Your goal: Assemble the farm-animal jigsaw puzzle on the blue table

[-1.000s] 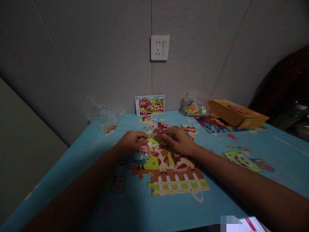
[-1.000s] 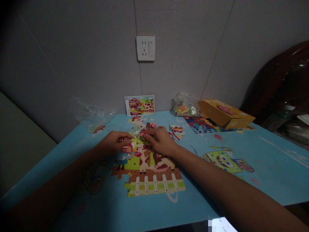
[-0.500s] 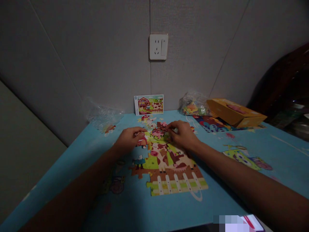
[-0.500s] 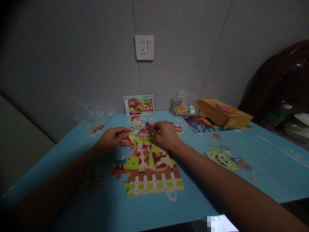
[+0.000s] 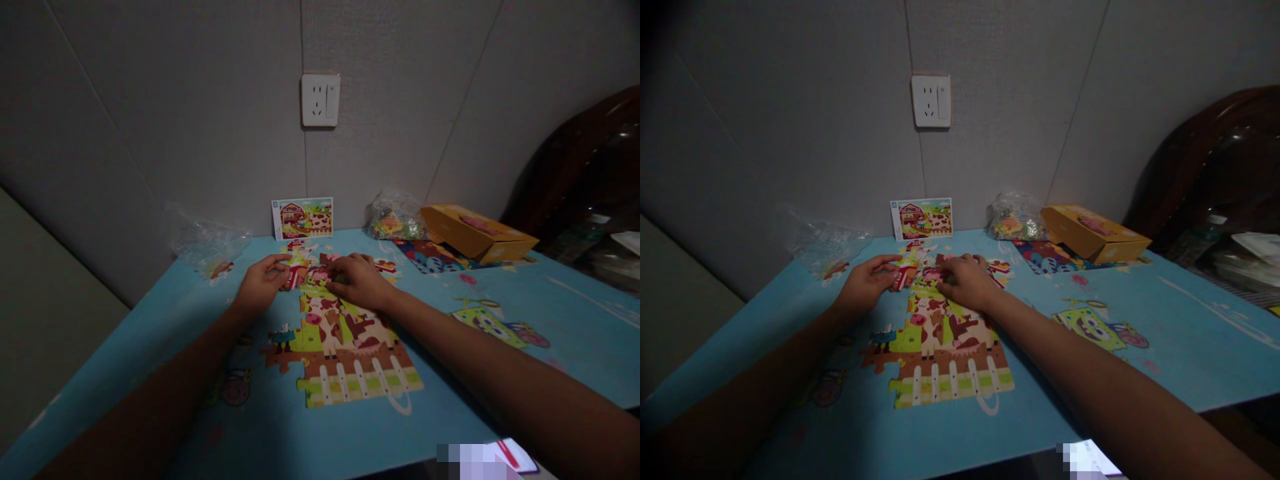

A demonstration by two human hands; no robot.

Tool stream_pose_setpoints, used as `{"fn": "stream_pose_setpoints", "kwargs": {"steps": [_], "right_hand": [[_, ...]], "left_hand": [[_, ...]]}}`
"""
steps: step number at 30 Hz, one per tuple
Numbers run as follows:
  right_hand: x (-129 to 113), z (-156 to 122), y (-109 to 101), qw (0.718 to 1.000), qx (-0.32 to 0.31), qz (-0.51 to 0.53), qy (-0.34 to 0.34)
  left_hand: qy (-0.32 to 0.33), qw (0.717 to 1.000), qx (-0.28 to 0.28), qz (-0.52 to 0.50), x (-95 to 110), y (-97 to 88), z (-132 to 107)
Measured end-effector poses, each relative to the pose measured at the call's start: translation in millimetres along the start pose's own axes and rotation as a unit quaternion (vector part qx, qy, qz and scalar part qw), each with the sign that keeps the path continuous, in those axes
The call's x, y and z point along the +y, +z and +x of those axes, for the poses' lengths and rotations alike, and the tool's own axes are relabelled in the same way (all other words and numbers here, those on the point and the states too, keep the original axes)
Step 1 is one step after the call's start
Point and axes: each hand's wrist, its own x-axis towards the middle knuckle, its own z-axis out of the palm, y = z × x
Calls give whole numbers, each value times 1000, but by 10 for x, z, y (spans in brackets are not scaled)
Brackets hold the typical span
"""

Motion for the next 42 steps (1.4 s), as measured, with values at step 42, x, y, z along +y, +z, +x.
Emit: {"fn": "stream_pose_setpoints", "kwargs": {"steps": [42], "right_hand": [[-39,-129,-189,817,-58,564,103]], "left_hand": [[263,917,-103,281,105,169,-236]]}}
